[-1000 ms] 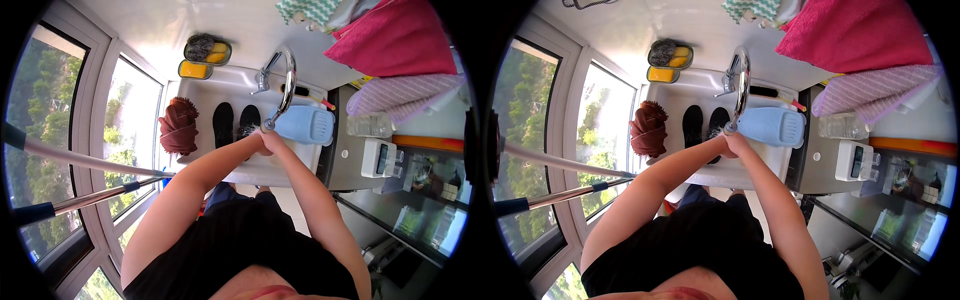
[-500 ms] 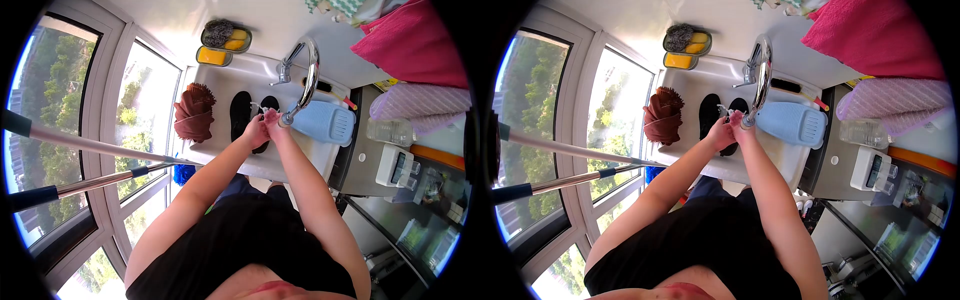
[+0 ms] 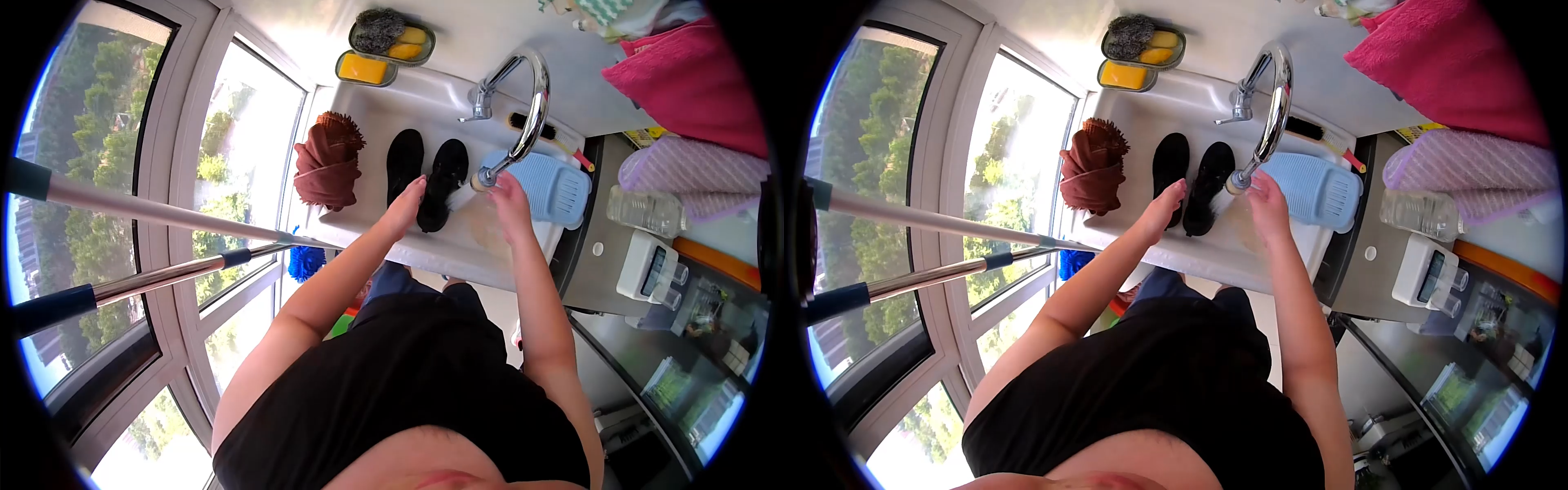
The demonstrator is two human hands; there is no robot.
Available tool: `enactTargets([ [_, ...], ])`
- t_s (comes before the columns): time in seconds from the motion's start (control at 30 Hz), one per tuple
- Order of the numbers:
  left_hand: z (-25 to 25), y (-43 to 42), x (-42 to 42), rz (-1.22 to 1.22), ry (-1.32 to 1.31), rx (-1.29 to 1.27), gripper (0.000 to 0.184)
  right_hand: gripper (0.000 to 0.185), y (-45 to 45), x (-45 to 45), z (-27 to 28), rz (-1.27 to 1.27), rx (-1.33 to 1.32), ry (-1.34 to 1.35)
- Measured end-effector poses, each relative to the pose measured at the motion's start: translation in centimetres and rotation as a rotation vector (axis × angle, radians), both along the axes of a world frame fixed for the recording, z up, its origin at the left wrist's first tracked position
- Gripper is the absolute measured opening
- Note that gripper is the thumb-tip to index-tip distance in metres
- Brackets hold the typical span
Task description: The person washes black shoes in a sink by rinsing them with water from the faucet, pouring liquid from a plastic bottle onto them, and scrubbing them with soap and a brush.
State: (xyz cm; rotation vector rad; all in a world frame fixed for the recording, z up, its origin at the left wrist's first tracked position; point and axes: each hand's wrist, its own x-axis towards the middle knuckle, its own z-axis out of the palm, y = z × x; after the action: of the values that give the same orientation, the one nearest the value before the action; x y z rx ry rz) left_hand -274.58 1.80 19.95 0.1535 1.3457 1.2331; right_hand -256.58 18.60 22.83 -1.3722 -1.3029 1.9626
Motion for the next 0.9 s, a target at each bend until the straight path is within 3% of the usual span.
enactTargets([
  [0.03,0.3,-0.5,-0.4,-0.009,0.032,-0.004,0.07,0.035,0.5,-0.4,3.7,0.151,0.33,-0.041],
  [0.07,0.6,-0.9,-0.9,-0.018,0.065,-0.006,0.07,0.035,1.1,-1.0,6.7,0.152,0.334,-0.041],
  [0.13,1.4,-1.8,-1.6,-0.01,0.066,-0.025,0.07,0.05,1.4,-2.0,10.6,0.615,0.665,-0.361],
  [0.37,1.1,-4.6,-2.5,0.018,0.053,-0.098,0.064,0.038,2.2,-5.5,10.3,0.657,0.594,-0.409],
  [0.57,0.9,-6.7,-2.8,-0.011,0.136,-0.077,0.061,0.034,2.0,-5.8,8.5,0.498,0.83,-0.365],
  [0.67,1.1,-7.4,-3.1,0.007,0.143,-0.096,0.06,0.035,2.4,-4.6,8.8,0.533,0.8,-0.456],
  [0.77,-0.1,-8.1,-3.2,0.035,0.123,-0.09,0.06,0.037,2.4,-4.5,10.3,0.683,0.59,-0.458],
  [0.9,1.1,-7.7,-2.8,-0.038,0.143,-0.104,0.06,0.036,2.2,-6.3,9.4,0.672,0.651,-0.367],
])
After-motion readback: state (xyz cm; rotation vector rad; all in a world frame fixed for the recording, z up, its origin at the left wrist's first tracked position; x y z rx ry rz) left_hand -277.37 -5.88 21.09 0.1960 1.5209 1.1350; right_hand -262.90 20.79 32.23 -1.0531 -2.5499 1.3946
